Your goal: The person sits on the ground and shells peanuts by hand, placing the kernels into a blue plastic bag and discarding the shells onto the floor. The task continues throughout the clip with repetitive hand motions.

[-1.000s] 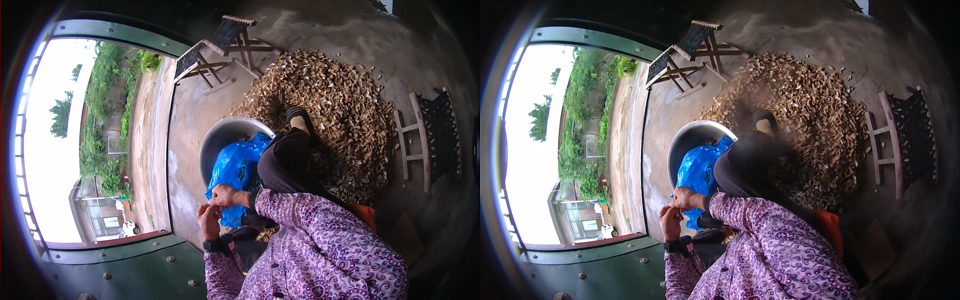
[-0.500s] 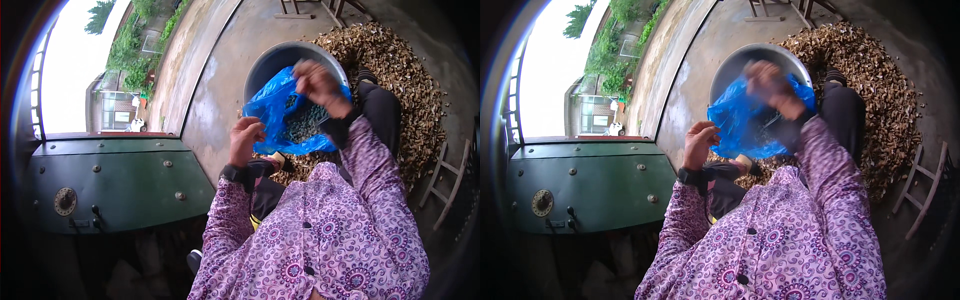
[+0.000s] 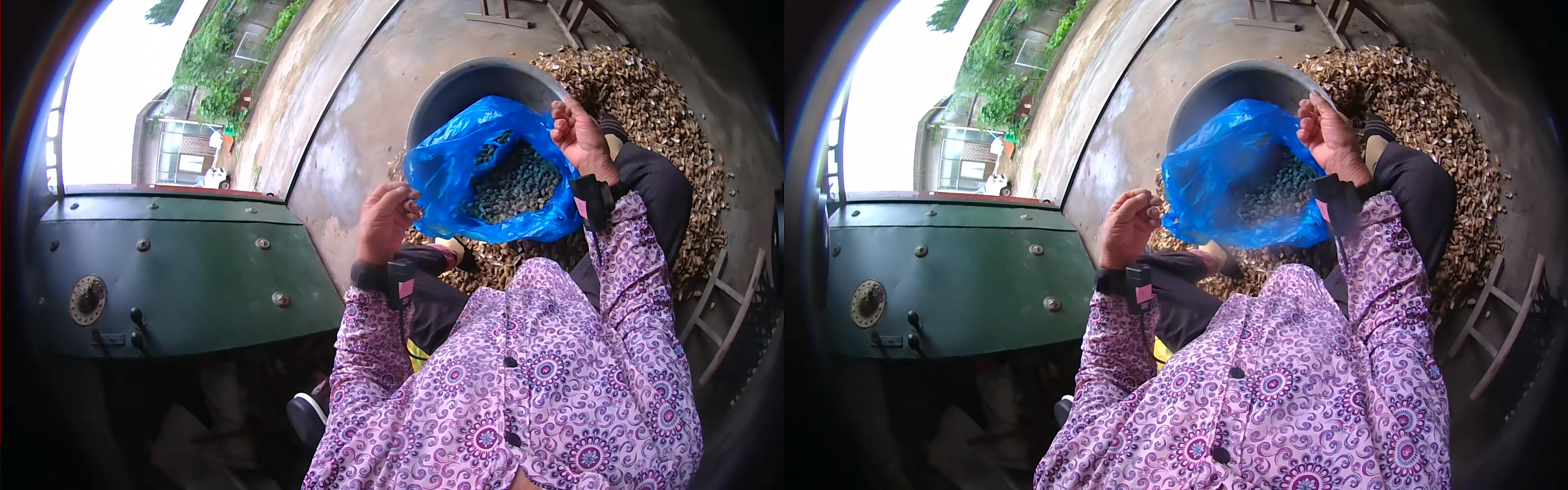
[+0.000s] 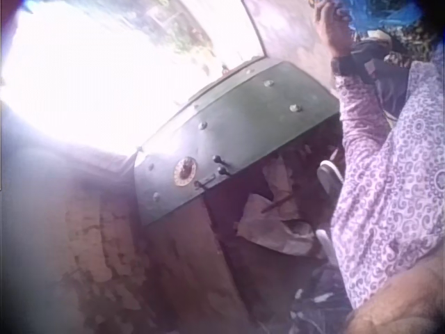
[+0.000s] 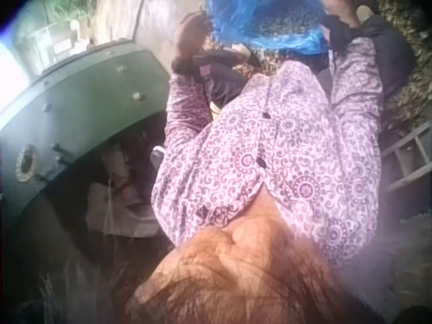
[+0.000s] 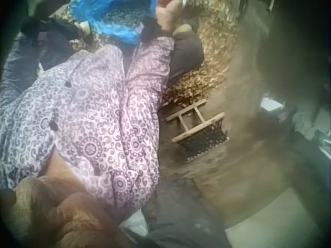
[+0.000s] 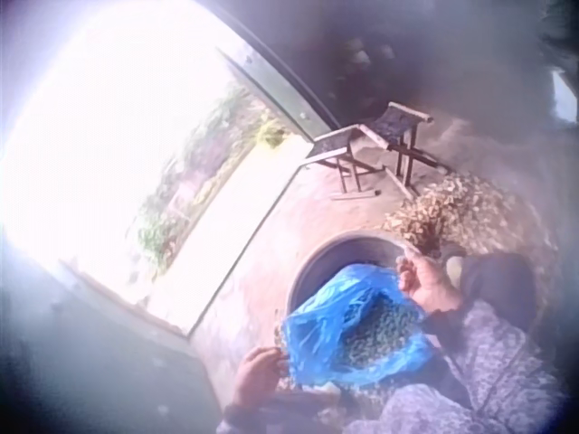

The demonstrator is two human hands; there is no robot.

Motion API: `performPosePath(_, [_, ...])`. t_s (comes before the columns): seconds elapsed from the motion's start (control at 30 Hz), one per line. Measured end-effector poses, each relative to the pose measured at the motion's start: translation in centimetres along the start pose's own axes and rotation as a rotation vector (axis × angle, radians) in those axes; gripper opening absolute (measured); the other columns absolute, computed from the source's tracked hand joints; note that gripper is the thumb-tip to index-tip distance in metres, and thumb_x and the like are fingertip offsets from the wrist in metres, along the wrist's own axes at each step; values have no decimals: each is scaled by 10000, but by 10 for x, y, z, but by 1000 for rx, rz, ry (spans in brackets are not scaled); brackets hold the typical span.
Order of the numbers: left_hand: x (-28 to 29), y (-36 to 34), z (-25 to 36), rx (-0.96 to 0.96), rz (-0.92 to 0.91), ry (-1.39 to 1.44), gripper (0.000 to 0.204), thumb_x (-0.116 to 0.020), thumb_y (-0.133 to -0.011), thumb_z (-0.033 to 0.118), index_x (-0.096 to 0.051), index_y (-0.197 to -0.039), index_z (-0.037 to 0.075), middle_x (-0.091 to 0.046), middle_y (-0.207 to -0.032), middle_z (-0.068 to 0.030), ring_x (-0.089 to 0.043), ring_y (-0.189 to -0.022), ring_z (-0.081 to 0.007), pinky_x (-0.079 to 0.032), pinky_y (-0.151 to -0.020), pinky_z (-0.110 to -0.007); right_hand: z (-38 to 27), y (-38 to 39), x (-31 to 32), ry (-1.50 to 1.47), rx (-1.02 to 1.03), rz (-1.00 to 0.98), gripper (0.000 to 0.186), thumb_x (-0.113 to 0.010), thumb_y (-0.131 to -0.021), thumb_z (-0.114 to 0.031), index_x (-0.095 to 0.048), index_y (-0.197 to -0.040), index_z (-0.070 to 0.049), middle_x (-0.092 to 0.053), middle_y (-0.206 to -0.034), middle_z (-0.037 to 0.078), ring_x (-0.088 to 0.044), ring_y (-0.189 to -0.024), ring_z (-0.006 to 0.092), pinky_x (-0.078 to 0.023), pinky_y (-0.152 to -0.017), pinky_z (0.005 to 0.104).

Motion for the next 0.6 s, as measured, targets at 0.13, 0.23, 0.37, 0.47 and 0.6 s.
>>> performPosePath(0.13, [17, 12, 10, -11, 35, 104, 100, -543, -819, 80, -533, -900, 22, -581, -798, -102, -526, -652, -140, -441, -574, -240, 3, -1, 9, 81, 7, 34, 202, -598, -817, -248, -550, -852, -56, -546, -680, -11, -477, -532, 61, -399, -475, 221])
performPosePath(0.23, [36, 22, 18, -52, 81, 142, 93, -548, -819, 89, -540, -894, 36, -577, -800, -96, -524, -659, -140, -439, -574, -245, 7, 1, 8, 129, -7, 41, 195, -593, -819, -249, -552, -852, -60, -549, -679, -12, -477, -527, 56, -401, -473, 213])
performPosePath(0.37, [57, 36, 30, -120, 164, 166, 73, -554, -815, 91, -557, -877, 52, -570, -807, -83, -522, -674, -136, -441, -585, -252, 11, -2, 16, 172, -68, 84, 190, -598, -814, -247, -555, -841, -65, -547, -672, -19, -472, -519, 53, -401, -471, 208])
performPosePath(0.47, [78, 55, 33, -135, 200, 193, 78, -536, -819, 88, -551, -887, 54, -572, -822, -81, -528, -683, -127, -436, -606, -242, 18, -3, 12, 237, -101, 104, 201, -617, -798, -258, -560, -838, -70, -549, -668, -27, -474, -513, 50, -402, -468, 207])
performPosePath(0.6, [108, 70, 22, -167, 286, 244, 72, -526, -826, 103, -543, -885, 66, -571, -827, -74, -529, -672, -114, -434, -596, -241, 30, -12, 22, 311, -137, 49, 177, -603, -811, -261, -568, -813, -88, -548, -647, -31, -481, -494, 41, -399, -446, 204])
Point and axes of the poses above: each hand's wrist, its own y-axis away from the middle knuckle, its own x-axis out of the back of the hand, z = x × y, the point moved 3 cm from there along -y, towards the middle knuckle
